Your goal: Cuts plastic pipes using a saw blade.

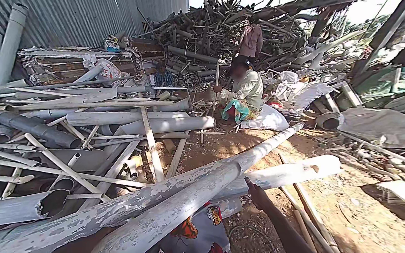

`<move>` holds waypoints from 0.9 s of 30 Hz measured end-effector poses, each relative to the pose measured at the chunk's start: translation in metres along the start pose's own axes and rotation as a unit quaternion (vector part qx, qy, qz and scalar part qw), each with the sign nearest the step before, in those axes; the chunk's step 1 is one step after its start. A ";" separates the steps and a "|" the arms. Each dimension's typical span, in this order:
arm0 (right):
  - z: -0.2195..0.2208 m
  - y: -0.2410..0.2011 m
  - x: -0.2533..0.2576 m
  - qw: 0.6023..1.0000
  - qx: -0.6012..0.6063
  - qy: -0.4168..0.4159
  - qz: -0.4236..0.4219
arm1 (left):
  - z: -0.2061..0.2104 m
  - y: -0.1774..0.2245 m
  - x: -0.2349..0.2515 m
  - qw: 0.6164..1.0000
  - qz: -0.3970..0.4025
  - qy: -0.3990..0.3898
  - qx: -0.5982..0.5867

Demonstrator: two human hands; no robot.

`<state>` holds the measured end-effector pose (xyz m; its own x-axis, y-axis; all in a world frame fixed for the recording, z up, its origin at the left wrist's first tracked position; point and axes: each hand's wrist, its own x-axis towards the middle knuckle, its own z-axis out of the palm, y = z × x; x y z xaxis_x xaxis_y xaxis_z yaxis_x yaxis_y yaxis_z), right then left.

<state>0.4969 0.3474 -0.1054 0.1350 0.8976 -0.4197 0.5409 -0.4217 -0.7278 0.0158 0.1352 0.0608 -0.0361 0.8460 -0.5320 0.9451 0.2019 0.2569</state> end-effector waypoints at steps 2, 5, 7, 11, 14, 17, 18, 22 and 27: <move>-0.004 -0.002 0.004 0.998 0.032 0.030 0.039 | -0.002 0.006 -0.003 1.000 -0.016 -0.012 0.011; 0.020 -0.017 -0.022 0.993 0.108 0.009 0.039 | 0.000 -0.001 0.004 0.999 -0.021 -0.008 0.037; 0.052 -0.018 -0.060 0.993 0.100 -0.034 -0.053 | 0.000 0.000 0.006 0.999 -0.027 -0.010 0.037; 0.083 -0.012 -0.130 0.976 -0.071 -0.096 -0.180 | 0.000 0.003 0.005 0.999 -0.035 -0.017 0.032; 0.070 -0.014 -0.110 0.977 -0.128 -0.045 -0.164 | 0.000 0.004 0.005 0.998 -0.039 -0.015 0.039; 0.032 -0.014 -0.046 0.992 -0.118 0.023 -0.040 | 0.000 0.008 0.002 0.998 -0.047 -0.012 0.044; 0.020 -0.012 -0.028 0.993 -0.110 0.042 -0.001 | 0.000 0.010 0.001 0.998 -0.048 -0.011 0.047; 0.028 -0.030 -0.041 0.998 -0.030 0.046 0.035 | 0.002 0.015 -0.007 0.997 -0.041 -0.010 0.068; 0.075 -0.030 -0.134 0.978 -0.109 -0.058 -0.171 | 0.000 0.020 -0.013 0.997 -0.002 -0.009 0.072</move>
<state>0.4000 0.2302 -0.0685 -0.1729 0.9550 -0.2409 0.7038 -0.0514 -0.7085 0.0349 0.1284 0.0724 -0.0352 0.8356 -0.5482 0.9819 0.1311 0.1367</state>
